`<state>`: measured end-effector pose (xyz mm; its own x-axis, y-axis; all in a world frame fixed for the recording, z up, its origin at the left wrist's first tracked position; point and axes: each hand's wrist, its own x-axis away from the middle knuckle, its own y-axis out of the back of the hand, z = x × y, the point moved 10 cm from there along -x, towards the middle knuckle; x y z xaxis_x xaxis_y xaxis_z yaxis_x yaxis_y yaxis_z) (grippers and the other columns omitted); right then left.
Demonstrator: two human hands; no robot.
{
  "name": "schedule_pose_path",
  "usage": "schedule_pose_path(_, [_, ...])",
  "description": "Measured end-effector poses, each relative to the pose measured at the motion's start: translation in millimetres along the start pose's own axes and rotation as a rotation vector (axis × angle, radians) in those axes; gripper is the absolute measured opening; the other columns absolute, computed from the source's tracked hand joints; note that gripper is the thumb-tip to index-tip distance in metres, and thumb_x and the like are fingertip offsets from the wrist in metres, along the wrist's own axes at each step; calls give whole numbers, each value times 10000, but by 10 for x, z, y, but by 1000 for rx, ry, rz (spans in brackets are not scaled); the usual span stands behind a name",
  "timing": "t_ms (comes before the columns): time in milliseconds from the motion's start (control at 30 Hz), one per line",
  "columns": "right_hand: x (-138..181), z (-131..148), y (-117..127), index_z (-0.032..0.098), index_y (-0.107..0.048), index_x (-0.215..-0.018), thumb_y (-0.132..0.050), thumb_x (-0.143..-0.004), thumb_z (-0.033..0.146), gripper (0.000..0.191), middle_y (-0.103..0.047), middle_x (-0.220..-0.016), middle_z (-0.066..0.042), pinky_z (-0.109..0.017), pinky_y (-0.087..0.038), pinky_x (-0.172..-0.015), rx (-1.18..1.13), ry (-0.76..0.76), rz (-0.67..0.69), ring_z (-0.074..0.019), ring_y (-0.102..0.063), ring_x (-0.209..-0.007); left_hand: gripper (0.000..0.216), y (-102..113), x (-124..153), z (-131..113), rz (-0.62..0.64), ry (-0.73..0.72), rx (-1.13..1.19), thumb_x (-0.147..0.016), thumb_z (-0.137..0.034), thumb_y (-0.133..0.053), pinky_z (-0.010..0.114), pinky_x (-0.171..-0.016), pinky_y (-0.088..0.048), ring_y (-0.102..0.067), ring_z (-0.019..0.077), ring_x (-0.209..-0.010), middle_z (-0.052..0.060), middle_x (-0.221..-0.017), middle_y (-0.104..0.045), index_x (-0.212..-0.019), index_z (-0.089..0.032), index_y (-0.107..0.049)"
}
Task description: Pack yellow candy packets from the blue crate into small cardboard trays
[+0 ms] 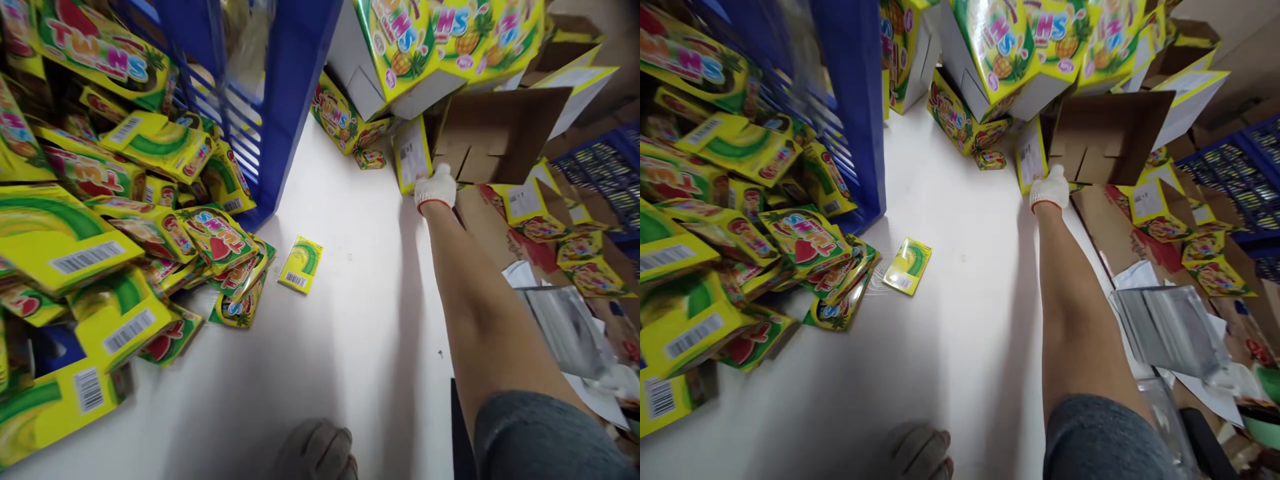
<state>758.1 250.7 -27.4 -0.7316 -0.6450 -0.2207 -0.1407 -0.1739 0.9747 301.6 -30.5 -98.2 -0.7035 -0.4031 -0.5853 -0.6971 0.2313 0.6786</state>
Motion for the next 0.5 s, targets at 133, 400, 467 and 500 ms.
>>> schedule_pose_path(133, [477,-150,328,168,-630,-1127,-470,-938,370,320,-681,-1090,-199,-404,-484,-821,123,-69,63,-297,-639,-1001,12,-179,115,-15,234,15,68,-870,-247,-634,341,-904,-467,-589,179,-972,2,-1047,-708,-873,-235,-633])
schedule_pose_path(400, [1037,444,616,186,-549,-1260,-517,-903,327,385,-641,-1086,-134,-443,-478,-913,-5,258,-27,-265,-613,-1002,126,-218,33,-18,561,131,204,-849,-300,-639,376,-959,-413,-528,218,-1063,48,-1131,-635,-905,-194,-601])
schedule_pose_path(467, [1042,835,448,174,-511,-1319,-522,-891,304,447,-589,-1206,-136,-412,-455,-981,-139,421,-61,-244,-577,-1083,131,-272,42,-28,598,114,220,-842,-304,-640,376,-930,-423,-528,224,-1040,58,-1096,-631,-897,-192,-602])
schedule_pose_path(500, [1005,985,320,160,-497,-1339,-536,-876,288,482,-546,-1278,-150,-403,-438,-1013,-189,450,-60,-244,-554,-1130,121,-307,61,-31,609,105,227,-840,-303,-639,376,-911,-431,-534,225,-1019,59,-1071,-632,-889,-198,-604])
